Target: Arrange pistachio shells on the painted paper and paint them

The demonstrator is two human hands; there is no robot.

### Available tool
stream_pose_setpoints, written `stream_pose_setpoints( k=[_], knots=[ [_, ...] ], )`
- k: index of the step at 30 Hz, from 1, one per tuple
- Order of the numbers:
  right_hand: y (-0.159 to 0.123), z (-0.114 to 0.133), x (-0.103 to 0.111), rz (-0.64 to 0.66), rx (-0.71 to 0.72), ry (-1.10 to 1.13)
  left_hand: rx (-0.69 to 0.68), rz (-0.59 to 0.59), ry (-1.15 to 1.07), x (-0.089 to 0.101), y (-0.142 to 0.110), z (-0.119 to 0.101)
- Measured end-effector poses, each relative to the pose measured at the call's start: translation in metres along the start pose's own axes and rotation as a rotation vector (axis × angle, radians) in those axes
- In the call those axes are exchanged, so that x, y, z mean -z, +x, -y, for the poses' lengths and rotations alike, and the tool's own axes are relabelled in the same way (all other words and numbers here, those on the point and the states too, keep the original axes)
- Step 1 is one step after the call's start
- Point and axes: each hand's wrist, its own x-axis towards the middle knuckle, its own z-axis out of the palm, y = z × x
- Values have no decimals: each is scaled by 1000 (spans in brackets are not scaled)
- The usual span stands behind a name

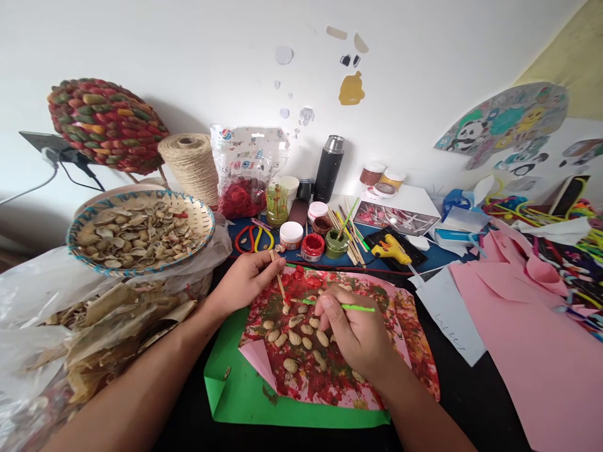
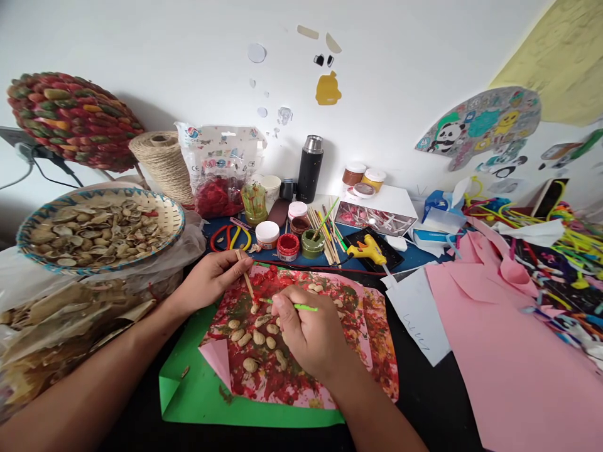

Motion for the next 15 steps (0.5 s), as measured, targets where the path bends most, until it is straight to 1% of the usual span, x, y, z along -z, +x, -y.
stream_pose_setpoints(
  k=[2, 6, 9, 12, 15],
  knots=[
    [-1, -1, 0, 10, -8, 12, 6, 7, -2, 0, 0, 0],
    [-4, -3, 1, -15, -35, 93, 9, 2, -8, 1, 0, 0],
    [-3, 0, 1, 53, 23, 118, 18, 1, -22, 1, 0, 0],
    [-1, 2, 1, 127, 59, 77, 32, -6, -53, 0, 0, 1],
    [0, 2, 1, 110, 16, 41, 42, -12, -70, -1, 0, 2]
  ],
)
